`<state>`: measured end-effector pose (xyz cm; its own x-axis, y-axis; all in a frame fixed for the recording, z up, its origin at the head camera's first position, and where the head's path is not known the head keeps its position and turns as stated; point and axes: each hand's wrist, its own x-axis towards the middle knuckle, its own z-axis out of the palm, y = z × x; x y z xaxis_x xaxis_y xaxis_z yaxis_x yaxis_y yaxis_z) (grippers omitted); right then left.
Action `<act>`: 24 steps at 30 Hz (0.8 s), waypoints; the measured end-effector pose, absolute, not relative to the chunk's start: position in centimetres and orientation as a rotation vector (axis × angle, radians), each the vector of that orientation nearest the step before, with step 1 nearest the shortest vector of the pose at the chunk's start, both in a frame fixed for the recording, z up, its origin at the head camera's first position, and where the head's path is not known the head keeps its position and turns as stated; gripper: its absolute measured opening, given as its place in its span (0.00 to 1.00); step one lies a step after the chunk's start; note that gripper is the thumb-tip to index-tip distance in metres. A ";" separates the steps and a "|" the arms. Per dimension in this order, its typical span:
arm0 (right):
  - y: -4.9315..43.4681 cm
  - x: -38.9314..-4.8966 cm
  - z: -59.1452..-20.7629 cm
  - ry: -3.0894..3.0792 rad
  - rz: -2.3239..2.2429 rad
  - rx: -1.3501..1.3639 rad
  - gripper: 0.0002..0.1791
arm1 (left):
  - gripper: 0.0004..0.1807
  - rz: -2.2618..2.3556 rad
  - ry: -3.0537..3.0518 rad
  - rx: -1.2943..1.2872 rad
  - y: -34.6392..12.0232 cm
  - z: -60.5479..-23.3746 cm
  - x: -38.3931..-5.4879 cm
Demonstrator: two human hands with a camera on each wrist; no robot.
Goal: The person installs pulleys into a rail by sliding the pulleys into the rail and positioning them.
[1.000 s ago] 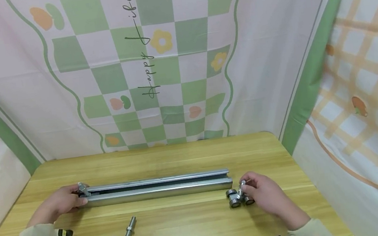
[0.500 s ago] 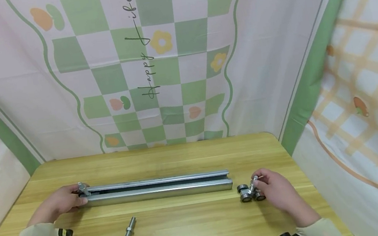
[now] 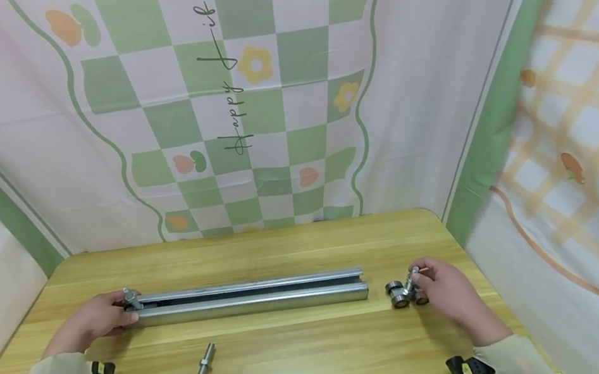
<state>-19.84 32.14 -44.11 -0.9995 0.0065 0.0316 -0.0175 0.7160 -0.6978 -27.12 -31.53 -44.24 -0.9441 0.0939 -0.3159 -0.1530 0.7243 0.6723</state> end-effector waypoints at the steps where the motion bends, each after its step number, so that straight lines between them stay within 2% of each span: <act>1: 32.3 -19.9 -44.2 -2.877 1.176 0.009 0.13 | 0.33 1.056 2.601 -0.045 -31.5 -44.2 -27.1; 17: 32.2 -22.1 -44.9 -2.720 1.444 -0.121 0.14 | 0.33 1.051 2.601 -0.050 -31.5 -44.2 -27.1; 24: 31.1 -22.3 -44.6 -2.751 1.411 -0.115 0.15 | 0.31 1.054 2.594 -0.047 -31.5 -44.1 -27.0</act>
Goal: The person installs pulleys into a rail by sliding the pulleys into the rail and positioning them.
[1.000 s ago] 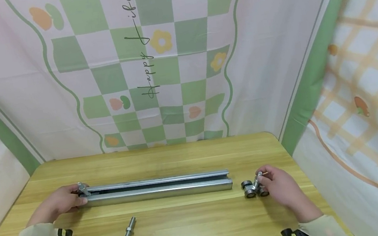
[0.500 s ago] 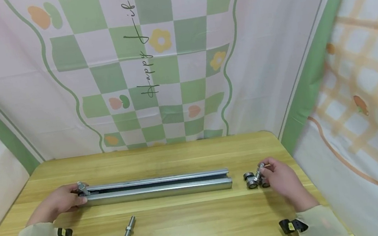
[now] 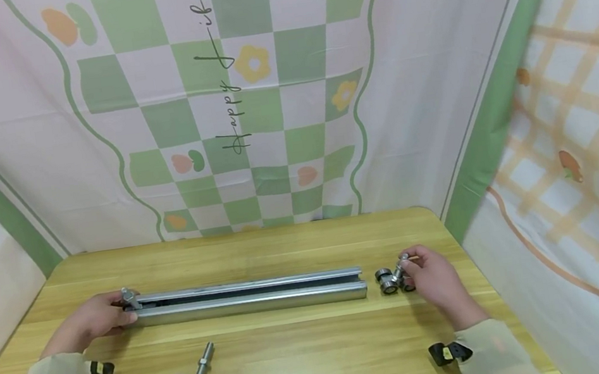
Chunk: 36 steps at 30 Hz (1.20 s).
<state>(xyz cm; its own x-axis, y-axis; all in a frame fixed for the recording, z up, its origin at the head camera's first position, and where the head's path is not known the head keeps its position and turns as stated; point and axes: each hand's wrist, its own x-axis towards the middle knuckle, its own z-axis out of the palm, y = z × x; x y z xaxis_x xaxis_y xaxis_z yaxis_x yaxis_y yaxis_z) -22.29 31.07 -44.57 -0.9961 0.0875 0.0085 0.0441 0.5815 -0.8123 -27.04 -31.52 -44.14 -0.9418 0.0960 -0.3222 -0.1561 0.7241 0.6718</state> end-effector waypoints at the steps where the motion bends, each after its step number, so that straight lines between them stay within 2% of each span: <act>1: 30.9 -22.3 -44.6 -2.754 1.410 -0.120 0.15 | 0.32 1.051 2.595 -0.040 -31.5 -44.2 -27.0; 12: 28.4 -23.1 -44.9 -2.706 1.540 -0.111 0.13 | 0.35 1.046 2.594 -0.082 -31.4 -44.1 -27.1; 28: 26.5 -23.6 -45.2 -2.717 1.494 -0.048 0.11 | 0.35 1.076 2.587 -0.063 -31.6 -44.2 -27.1; 36: 26.8 -23.2 -45.2 -2.756 1.275 -0.037 0.22 | 0.32 1.072 2.597 -0.044 -31.6 -44.2 -27.1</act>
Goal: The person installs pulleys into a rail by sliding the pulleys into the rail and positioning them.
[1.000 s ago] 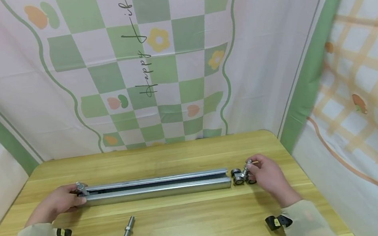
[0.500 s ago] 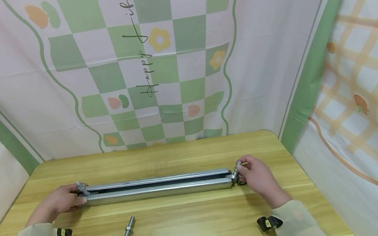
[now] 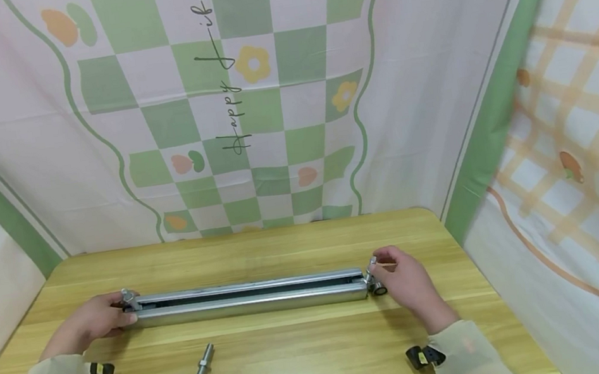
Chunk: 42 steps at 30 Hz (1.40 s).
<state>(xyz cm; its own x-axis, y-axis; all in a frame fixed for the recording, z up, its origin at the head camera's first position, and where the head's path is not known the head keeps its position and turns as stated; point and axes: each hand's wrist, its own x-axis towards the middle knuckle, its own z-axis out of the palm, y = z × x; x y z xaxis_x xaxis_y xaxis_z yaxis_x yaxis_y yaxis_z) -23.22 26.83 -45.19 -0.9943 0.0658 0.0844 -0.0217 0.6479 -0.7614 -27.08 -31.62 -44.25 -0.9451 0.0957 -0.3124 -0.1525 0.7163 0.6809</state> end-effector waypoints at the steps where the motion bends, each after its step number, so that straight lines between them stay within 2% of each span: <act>1: 26.8 -23.2 -45.2 -2.748 1.244 -0.045 0.23 | 0.32 1.074 2.598 -0.045 -31.6 -44.3 -27.1; 10: 26.0 -23.2 -44.4 -2.729 0.968 0.023 0.12 | 0.31 1.075 2.606 -0.041 -31.6 -44.5 -27.3; 25: 25.2 -23.6 -44.0 -2.738 0.918 0.113 0.05 | 0.33 1.043 2.603 -0.058 -31.6 -44.5 -27.4; 42: 23.8 -24.0 -43.8 -2.774 0.916 0.187 0.06 | 0.33 1.058 2.585 -0.061 -31.5 -44.1 -27.2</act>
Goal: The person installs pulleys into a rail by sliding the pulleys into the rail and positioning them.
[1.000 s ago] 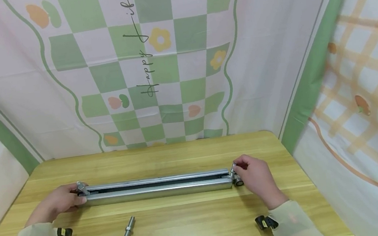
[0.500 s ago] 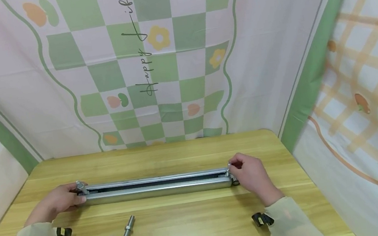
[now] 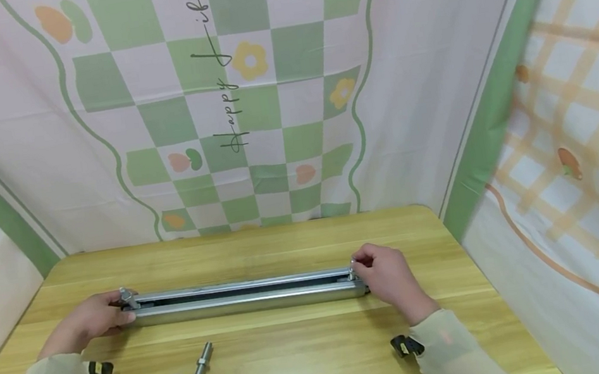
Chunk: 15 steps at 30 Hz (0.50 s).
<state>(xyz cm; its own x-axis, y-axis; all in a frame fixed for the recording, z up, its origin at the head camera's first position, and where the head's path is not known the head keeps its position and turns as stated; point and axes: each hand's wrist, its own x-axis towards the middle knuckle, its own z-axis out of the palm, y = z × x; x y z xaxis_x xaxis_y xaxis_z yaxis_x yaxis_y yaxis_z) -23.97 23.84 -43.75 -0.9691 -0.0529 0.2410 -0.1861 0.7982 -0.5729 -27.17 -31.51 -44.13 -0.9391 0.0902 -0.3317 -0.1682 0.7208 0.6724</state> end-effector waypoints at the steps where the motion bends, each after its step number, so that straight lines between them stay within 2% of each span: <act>1: 23.7 -24.0 -43.7 -2.774 0.915 0.195 0.06 | 0.34 1.056 2.584 -0.062 -31.5 -44.1 -27.2; 15: 21.0 -24.2 -43.1 -2.755 0.755 0.367 0.08 | 0.36 1.042 2.601 -0.059 -31.6 -44.3 -27.2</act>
<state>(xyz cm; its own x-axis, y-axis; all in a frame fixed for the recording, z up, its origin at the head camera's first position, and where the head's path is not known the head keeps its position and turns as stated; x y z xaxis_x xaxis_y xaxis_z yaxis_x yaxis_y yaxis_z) -24.24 21.04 -43.14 -0.9340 -0.1717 0.3133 -0.3074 0.8330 -0.4600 -27.22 -31.65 -44.26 -0.9422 0.0856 -0.3240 -0.1618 0.7304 0.6636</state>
